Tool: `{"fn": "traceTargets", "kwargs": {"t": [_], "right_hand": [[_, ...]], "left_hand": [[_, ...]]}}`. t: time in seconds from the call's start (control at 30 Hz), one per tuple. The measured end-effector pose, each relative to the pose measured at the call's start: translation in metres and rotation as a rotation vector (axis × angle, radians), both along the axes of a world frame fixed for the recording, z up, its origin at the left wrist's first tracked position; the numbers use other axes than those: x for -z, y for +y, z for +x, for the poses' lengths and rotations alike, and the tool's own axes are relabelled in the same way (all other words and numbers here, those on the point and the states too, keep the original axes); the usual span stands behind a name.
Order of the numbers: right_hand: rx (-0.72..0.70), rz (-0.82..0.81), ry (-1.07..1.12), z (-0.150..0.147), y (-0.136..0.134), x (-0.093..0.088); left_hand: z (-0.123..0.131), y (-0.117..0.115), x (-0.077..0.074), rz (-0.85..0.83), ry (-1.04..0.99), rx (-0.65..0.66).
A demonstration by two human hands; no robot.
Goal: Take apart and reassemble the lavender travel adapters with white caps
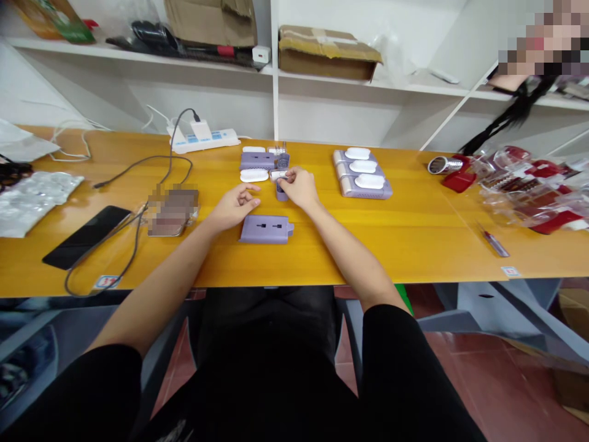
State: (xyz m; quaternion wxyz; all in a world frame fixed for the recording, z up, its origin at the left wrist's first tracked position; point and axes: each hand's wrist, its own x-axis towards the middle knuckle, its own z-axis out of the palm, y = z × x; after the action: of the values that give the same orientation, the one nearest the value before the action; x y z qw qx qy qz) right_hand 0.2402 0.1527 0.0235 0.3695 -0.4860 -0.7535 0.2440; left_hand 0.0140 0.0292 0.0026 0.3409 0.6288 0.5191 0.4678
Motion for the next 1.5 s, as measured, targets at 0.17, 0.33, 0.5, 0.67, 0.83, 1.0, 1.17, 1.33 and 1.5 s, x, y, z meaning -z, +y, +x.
{"fn": "traceTargets", "kwargs": {"t": [0.17, 0.33, 0.5, 0.67, 0.83, 1.0, 1.17, 1.33, 1.5], "right_hand": [[-0.029, 0.051, -0.159, -0.008, 0.001, 0.002], [-0.019, 0.126, -0.199, -0.006, 0.007, 0.007], [-0.054, 0.187, -0.218, -0.003, 0.012, 0.010], [-0.083, 0.168, -0.193, 0.000, 0.010, 0.006], [-0.149, 0.161, -0.142, 0.014, 0.007, -0.001], [-0.180, 0.096, -0.064, 0.032, 0.003, 0.005], [-0.199, 0.063, -0.023, 0.032, -0.005, 0.020], [-0.207, 0.120, -0.066, 0.022, -0.010, 0.026], [-0.215, 0.120, -0.097, 0.023, -0.012, 0.025]], "left_hand": [[-0.001, 0.000, 0.001, -0.010, 0.040, 0.020], [-0.001, 0.000, 0.000, -0.028, 0.040, 0.022], [0.000, -0.002, -0.001, -0.034, 0.058, 0.031], [0.000, -0.003, -0.001, -0.030, 0.085, 0.042], [-0.001, -0.004, -0.002, -0.020, 0.107, 0.051], [-0.001, -0.005, -0.004, -0.009, 0.124, 0.053], [-0.001, -0.005, -0.003, -0.025, 0.138, 0.067], [-0.002, -0.005, -0.004, -0.022, 0.149, 0.067], [-0.002, -0.006, -0.006, -0.032, 0.158, 0.061]]}}
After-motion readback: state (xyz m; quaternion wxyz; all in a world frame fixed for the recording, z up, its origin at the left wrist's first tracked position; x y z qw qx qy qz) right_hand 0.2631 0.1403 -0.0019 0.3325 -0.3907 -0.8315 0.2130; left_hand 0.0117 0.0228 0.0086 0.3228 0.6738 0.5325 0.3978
